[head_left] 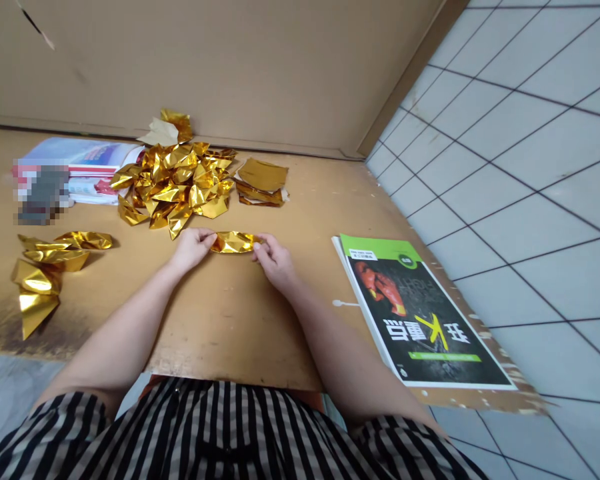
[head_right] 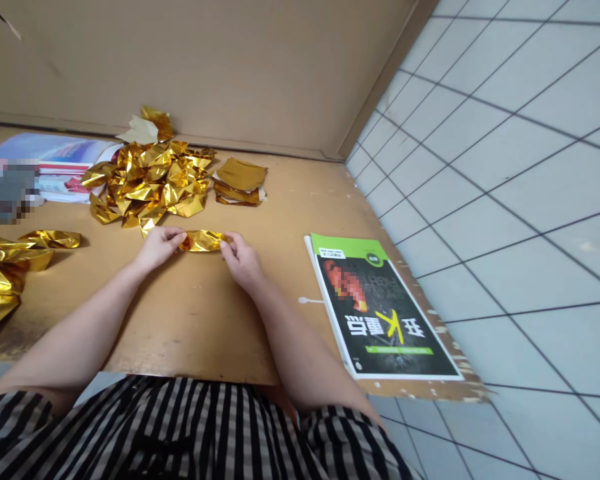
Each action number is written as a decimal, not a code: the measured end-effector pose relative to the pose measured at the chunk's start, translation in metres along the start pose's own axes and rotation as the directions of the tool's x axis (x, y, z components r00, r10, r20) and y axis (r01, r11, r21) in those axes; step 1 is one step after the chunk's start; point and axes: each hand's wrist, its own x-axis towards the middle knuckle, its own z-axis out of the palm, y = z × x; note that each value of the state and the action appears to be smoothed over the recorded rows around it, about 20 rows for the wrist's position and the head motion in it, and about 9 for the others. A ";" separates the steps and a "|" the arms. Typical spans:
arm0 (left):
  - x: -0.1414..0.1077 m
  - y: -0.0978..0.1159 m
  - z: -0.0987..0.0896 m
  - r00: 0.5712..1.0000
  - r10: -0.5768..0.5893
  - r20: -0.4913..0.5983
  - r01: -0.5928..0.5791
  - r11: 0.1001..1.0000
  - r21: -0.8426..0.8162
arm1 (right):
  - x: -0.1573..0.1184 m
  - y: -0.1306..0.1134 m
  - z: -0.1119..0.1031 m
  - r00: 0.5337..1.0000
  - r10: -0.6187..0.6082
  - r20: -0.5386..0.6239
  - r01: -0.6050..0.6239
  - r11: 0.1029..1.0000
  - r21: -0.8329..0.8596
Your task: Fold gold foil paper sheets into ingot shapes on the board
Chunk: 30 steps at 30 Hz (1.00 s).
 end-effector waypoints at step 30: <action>-0.009 0.003 0.037 0.999 0.040 0.006 -0.037 0.965 -0.258 | 0.018 0.010 -0.002 0.998 -0.037 0.042 0.044 0.981 -0.187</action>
